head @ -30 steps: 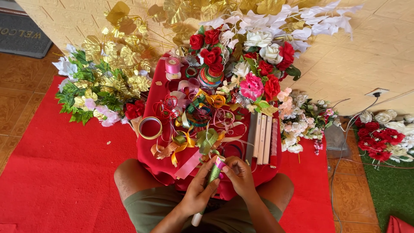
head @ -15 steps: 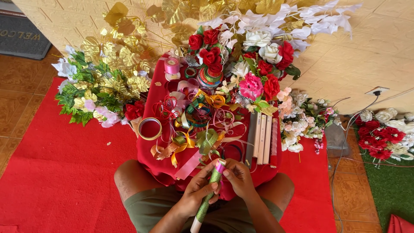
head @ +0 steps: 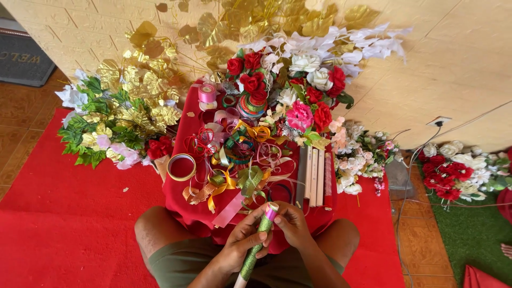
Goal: The person wraps a green glittery ribbon around a white cylindrical object, then switches to a pink ribbon and continues wrapping it around the same object. The hands adjust and smooth the ribbons as they are applied.
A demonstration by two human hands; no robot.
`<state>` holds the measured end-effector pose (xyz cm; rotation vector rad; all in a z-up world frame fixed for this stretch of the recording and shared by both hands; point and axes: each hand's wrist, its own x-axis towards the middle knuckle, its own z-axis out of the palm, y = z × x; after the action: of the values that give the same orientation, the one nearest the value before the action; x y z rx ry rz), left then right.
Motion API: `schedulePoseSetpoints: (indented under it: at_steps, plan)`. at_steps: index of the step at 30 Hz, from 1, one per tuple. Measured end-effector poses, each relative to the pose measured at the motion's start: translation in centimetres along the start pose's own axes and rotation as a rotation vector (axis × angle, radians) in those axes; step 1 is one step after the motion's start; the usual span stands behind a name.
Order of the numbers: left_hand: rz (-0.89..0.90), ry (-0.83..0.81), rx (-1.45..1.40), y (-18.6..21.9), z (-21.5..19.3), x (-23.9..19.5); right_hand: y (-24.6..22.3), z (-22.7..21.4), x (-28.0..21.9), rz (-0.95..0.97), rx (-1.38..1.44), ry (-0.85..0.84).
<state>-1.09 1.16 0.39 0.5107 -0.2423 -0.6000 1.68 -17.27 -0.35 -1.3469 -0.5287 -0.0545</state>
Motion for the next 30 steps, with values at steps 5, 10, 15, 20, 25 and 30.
schedulePoseSetpoints:
  at_steps: [5, 10, 15, 20, 25, 30]
  plan:
    - [0.028, -0.04, 0.037, 0.1, 0.7, 0.2, 2.0, -1.5, -1.4, 0.029, -0.026, 0.03]
    - [0.055, -0.066, 0.187, -0.1, 0.3, 0.4, 5.0, -3.8, -3.1, 0.065, -0.081, 0.065]
    - [0.027, -0.026, 0.213, -0.8, -0.8, 0.0, 3.3, -2.2, -1.1, 0.055, -0.037, -0.065]
    - [0.034, 0.002, 0.323, -0.9, -1.4, -0.7, 5.1, -2.1, -2.1, 0.126, -0.004, -0.048]
    - [0.206, 0.004, 0.945, 1.0, 1.9, -0.8, 4.0, -2.0, -2.4, 0.12, 0.045, -0.055]
    - [0.101, -0.021, 0.907, 0.5, 3.4, -1.3, 1.7, -2.2, -2.7, 0.1, 0.015, -0.107]
